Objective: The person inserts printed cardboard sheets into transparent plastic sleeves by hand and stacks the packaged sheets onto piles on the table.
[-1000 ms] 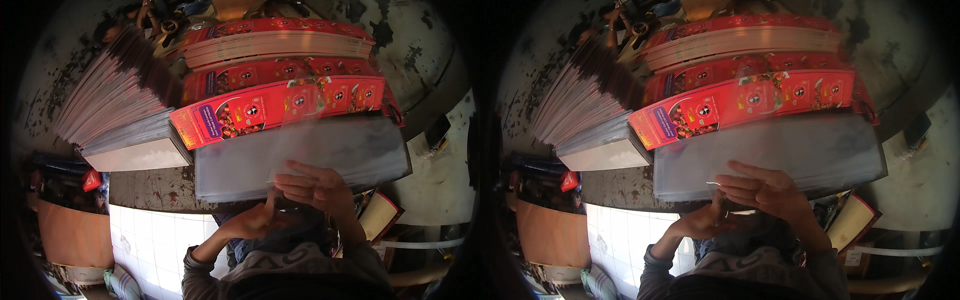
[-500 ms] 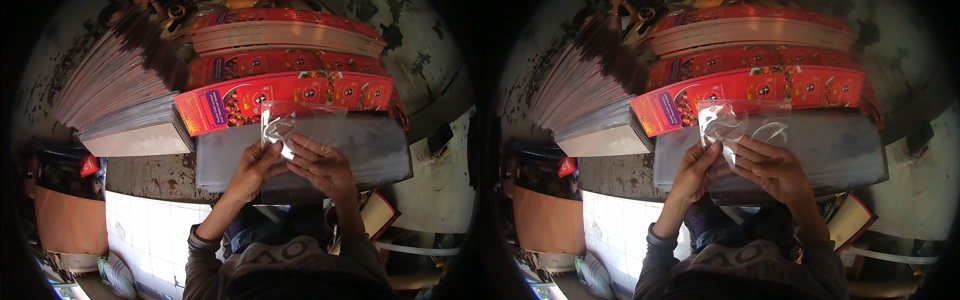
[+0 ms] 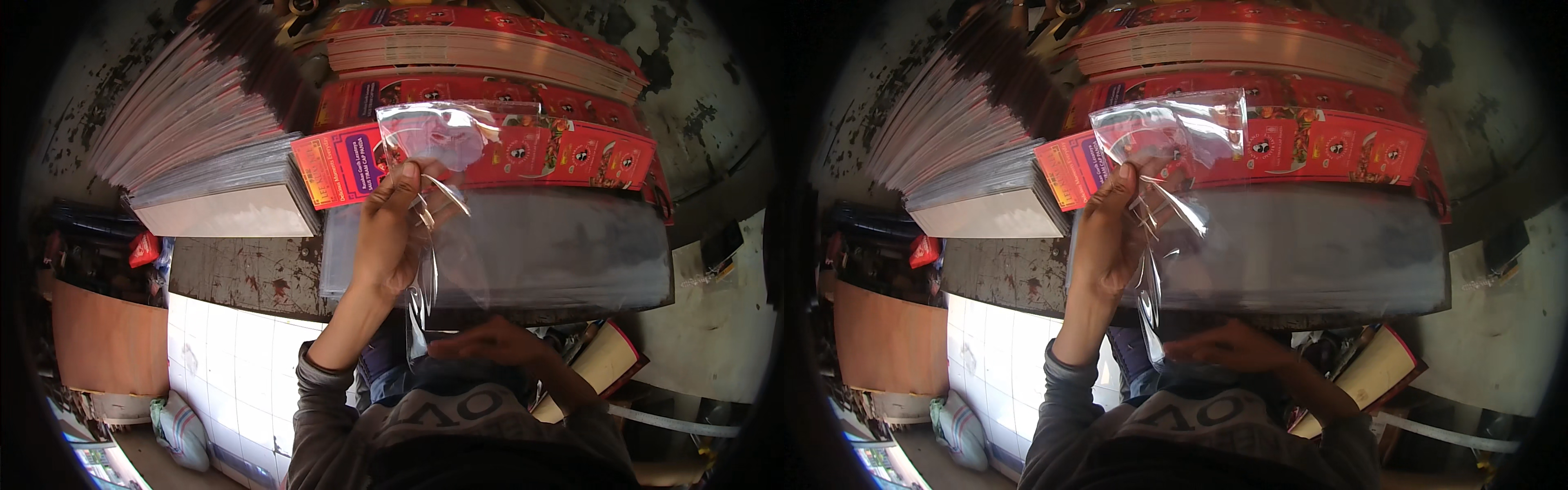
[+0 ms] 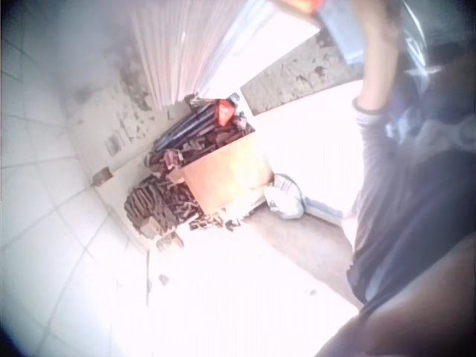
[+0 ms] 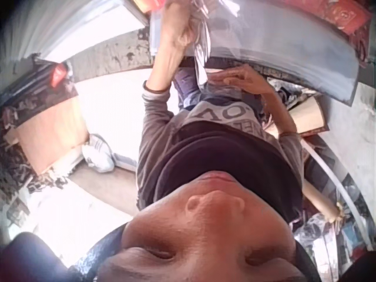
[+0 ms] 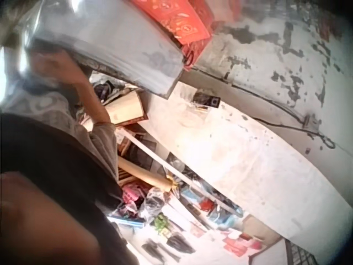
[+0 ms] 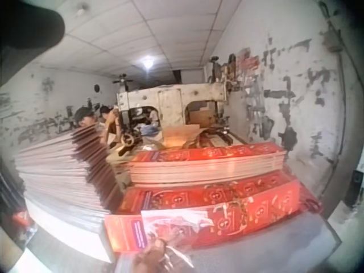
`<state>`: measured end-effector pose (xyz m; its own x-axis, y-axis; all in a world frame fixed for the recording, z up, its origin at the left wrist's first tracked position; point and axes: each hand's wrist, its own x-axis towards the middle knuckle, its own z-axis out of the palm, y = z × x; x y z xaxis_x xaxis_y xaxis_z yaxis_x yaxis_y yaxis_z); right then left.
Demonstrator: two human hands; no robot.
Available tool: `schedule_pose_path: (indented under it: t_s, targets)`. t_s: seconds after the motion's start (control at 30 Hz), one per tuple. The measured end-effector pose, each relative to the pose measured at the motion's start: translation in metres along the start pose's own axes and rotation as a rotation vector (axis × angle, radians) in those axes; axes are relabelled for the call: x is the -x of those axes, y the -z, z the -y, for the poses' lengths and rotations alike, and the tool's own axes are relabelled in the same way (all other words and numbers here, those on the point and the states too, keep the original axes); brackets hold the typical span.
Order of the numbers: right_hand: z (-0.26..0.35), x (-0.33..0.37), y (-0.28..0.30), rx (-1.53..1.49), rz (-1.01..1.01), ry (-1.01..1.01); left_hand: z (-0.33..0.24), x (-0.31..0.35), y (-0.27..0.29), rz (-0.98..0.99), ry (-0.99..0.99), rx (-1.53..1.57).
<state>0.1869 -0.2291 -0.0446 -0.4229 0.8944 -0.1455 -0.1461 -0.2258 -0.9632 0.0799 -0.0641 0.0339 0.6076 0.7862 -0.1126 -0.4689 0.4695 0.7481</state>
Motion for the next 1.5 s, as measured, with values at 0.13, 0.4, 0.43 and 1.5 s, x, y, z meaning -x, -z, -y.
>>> schedule_pose_path:
  t_s: [0.13,0.4,0.43,1.5]
  targets:
    - [0.016,0.006,0.008,-0.1,-0.004,0.009,-0.003,0.01,-0.007,-0.005,-0.023,0.001]
    - [0.029,-0.011,-0.004,-0.427,-0.05,0.521,0.025,0.03,0.005,0.382,-0.114,-0.265]
    - [0.023,-0.012,-0.009,-0.424,-0.054,0.522,0.022,0.029,0.007,0.235,-0.105,-0.155]
    - [-0.316,0.207,-0.028,-0.611,-1.095,-0.696,0.034,0.074,0.03,-0.294,-0.334,0.133]
